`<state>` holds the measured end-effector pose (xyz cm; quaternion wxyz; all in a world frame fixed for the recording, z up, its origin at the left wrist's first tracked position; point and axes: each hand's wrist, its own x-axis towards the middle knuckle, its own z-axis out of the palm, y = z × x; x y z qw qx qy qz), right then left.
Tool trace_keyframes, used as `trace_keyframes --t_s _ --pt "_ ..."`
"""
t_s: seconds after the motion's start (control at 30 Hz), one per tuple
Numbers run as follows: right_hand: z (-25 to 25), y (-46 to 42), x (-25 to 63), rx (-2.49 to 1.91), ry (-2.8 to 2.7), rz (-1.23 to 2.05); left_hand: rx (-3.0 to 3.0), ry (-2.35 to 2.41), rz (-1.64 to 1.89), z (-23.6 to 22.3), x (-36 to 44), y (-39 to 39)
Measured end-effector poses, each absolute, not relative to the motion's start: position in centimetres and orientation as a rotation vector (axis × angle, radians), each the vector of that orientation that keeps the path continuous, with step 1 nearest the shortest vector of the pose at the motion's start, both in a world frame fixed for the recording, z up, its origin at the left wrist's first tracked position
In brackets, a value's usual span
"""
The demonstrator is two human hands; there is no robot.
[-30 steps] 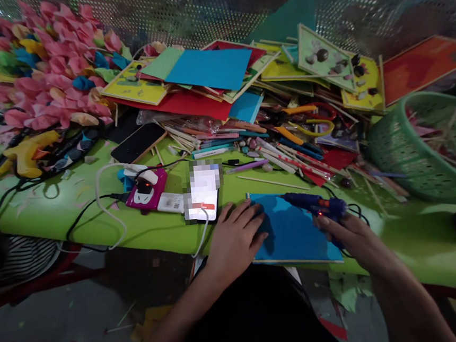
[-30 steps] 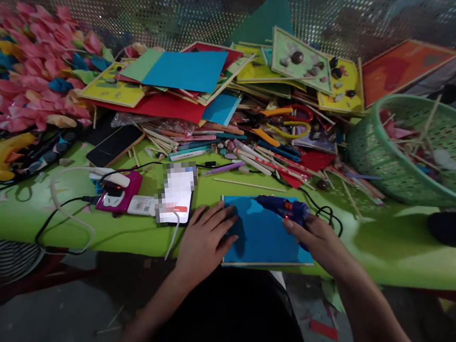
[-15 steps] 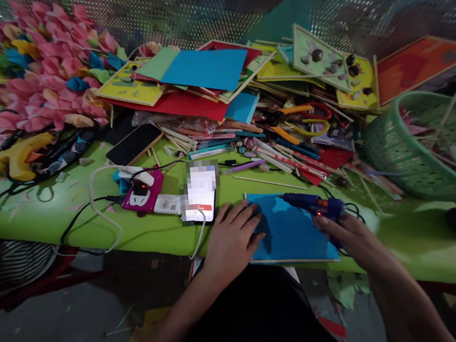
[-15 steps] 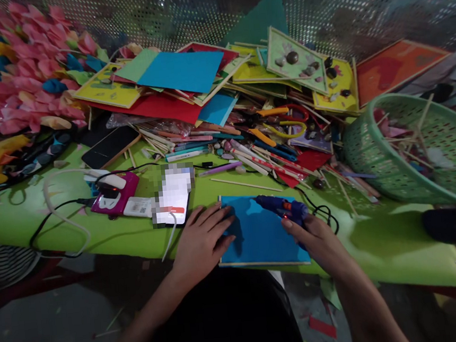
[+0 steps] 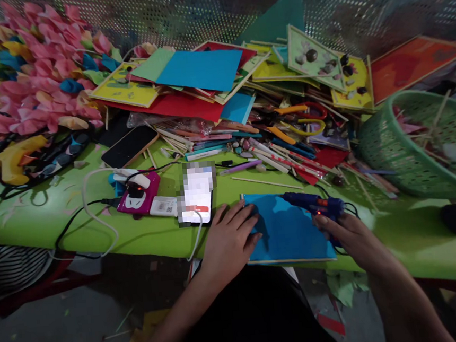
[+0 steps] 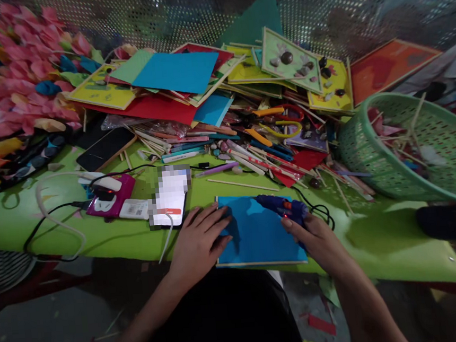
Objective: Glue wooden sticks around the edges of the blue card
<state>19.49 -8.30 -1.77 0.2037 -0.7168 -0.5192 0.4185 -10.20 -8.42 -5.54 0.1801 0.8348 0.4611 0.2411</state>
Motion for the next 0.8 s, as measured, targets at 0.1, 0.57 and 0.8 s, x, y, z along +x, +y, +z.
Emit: trace_keyframes --t_s 0.1,0.57,0.8 --pt "-1.7 -8.3 19.1 -1.987 -1.429 1.185 2.366 1.303 0.679 -5.5 -10.2 -8.4" --pt "-1.9 -8.7 20.7 -1.993 -1.464 1.13 2.373 1.305 0.674 -5.5 -10.2 -8.3" --pt "-2.5 -8.6 20.0 -2.001 -1.425 1.155 2.376 1.317 0.672 -5.5 -10.1 -8.4"
